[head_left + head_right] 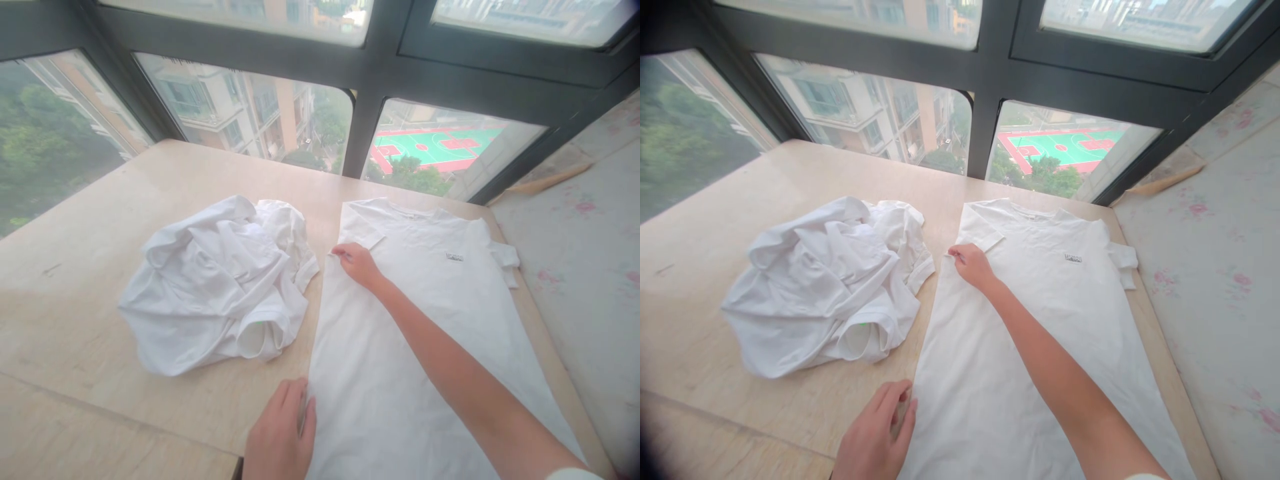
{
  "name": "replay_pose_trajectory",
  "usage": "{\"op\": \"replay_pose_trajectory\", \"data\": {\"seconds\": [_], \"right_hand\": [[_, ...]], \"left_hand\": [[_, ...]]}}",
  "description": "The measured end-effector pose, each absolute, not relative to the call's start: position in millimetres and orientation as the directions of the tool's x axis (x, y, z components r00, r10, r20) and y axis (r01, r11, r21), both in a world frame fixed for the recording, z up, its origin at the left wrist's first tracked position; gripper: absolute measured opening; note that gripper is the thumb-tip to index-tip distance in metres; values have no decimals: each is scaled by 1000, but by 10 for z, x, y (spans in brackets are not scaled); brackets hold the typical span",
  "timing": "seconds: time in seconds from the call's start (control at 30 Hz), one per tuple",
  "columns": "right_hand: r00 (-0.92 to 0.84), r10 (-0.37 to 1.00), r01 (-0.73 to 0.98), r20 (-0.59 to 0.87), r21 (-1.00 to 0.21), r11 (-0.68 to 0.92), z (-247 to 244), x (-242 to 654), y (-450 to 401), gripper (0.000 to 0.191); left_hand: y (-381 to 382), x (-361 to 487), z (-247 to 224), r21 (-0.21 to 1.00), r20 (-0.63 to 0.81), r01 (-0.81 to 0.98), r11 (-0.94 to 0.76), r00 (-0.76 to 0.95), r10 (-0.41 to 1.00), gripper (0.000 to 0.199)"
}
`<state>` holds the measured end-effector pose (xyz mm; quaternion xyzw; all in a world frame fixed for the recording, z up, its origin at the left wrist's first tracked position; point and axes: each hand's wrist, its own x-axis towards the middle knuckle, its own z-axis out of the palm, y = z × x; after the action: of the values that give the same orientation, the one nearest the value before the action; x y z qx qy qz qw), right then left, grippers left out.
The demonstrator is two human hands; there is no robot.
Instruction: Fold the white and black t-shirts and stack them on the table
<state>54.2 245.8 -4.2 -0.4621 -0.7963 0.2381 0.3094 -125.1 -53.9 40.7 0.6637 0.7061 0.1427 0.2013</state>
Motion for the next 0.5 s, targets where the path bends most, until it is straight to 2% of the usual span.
{"op": "replay_pose_trajectory", "data": {"seconds": [0.1, 0.2, 0.3, 0.4, 0.5], "right_hand": [[-424, 847, 625, 321, -574, 530, -49, 618, 2324, 38], [-482, 821, 688, 307, -448, 571, -55, 673, 2151, 39], [-537, 800, 714, 269, -361, 600, -59, 689, 1988, 47], [-570, 787, 717, 235, -327, 616, -48, 703, 1866, 53], [-575, 793, 718, 202, -339, 608, -11, 739, 1826, 46]], "left_hand": [[-16, -1142, 464, 503, 127, 860, -86, 25, 992, 24], [678, -991, 414, 542, 231, 819, -189, 70, 970, 37], [1319, -877, 265, 488, 248, 827, -279, 176, 953, 55], [1702, -838, 135, 389, 209, 855, -342, 279, 937, 53], [1785, -835, 127, 349, 198, 876, -333, 278, 940, 46]]}}
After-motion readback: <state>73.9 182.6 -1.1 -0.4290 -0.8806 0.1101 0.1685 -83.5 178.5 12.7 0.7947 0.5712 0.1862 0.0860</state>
